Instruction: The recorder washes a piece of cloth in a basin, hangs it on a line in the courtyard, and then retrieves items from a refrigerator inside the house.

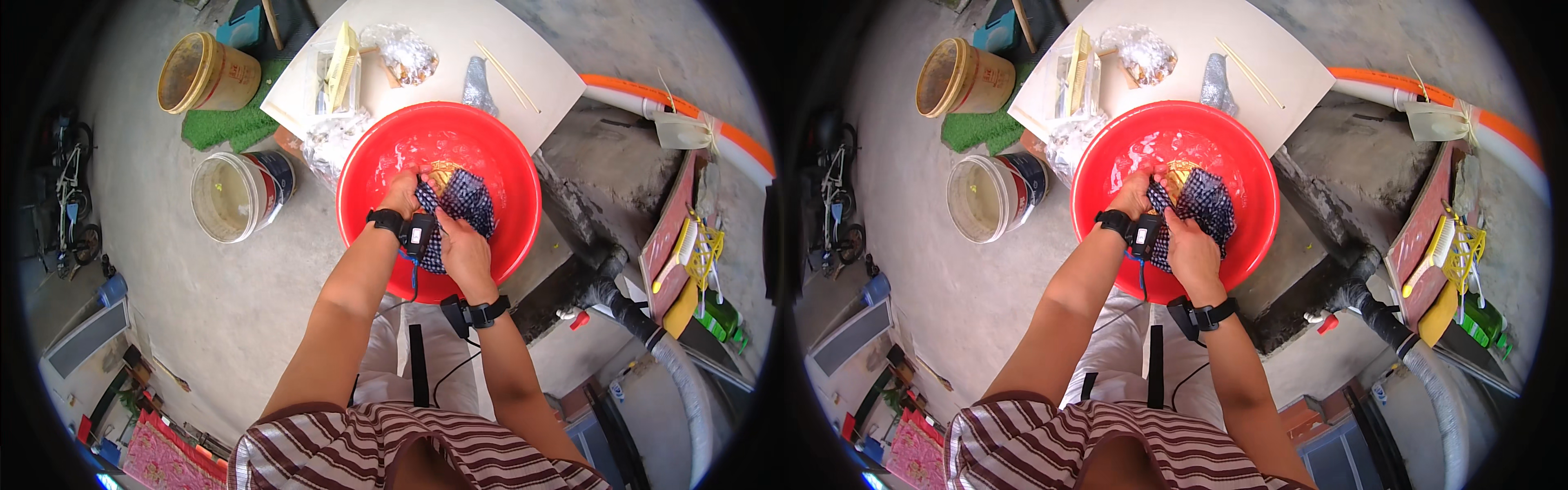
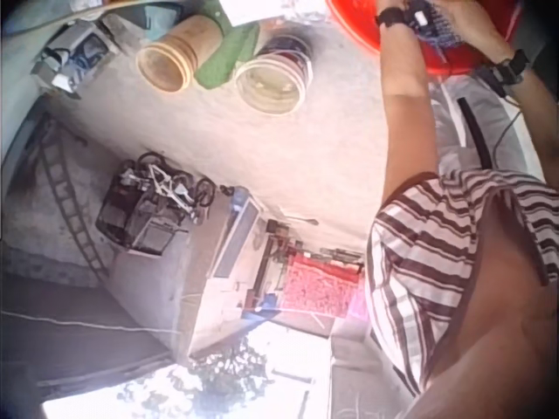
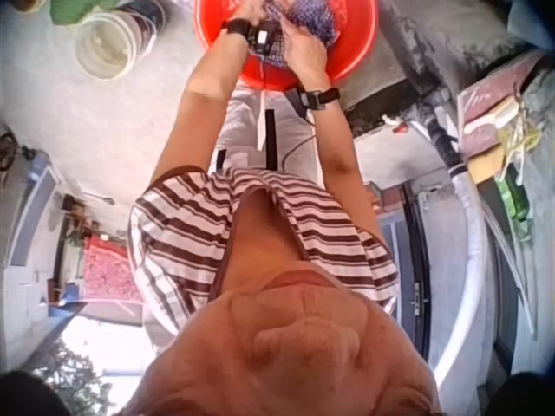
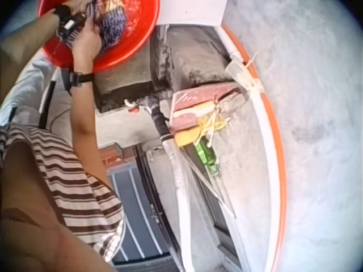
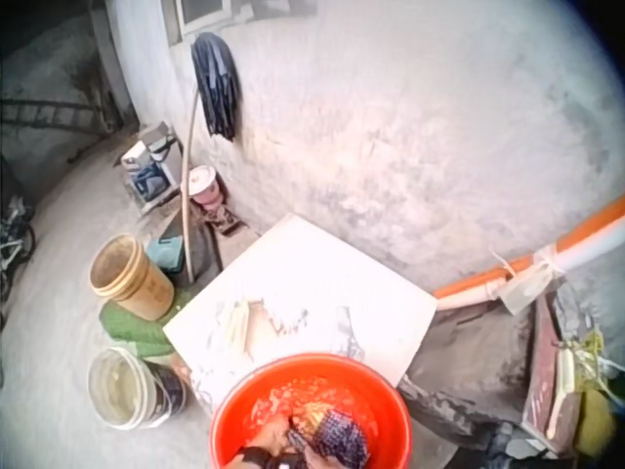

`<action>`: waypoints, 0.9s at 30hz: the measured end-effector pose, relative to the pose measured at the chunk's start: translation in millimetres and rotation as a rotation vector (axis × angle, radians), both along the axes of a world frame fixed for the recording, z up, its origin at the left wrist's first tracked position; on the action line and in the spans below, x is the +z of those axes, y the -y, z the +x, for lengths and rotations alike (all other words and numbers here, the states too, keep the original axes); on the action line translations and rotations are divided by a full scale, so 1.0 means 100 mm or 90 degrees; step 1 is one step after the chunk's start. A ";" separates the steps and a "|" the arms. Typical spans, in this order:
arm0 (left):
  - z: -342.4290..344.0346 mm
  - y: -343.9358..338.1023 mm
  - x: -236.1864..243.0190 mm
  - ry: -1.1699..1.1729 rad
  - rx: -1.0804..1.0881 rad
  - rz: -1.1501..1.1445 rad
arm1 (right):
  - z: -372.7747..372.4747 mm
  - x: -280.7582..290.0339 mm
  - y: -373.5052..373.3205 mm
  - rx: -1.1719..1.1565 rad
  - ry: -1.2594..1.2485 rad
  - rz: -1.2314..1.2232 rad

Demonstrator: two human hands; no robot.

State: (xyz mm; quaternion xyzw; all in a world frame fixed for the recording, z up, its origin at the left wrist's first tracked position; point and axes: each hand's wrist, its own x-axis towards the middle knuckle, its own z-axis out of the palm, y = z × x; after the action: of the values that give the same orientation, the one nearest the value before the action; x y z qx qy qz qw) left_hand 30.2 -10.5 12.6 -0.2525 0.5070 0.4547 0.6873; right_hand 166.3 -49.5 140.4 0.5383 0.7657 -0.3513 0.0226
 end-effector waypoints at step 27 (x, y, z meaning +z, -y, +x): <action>0.04 0.13 -0.10 0.135 -0.008 0.033 | 0.17 -0.56 -0.17 -0.220 -0.266 -0.375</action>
State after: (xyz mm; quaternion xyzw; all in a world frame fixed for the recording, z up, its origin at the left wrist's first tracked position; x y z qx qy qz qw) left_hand 33.9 -23.5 2.4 -0.2782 0.4213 0.4342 0.7460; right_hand 183.6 -32.3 84.1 0.5466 0.5184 -0.6564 -0.0394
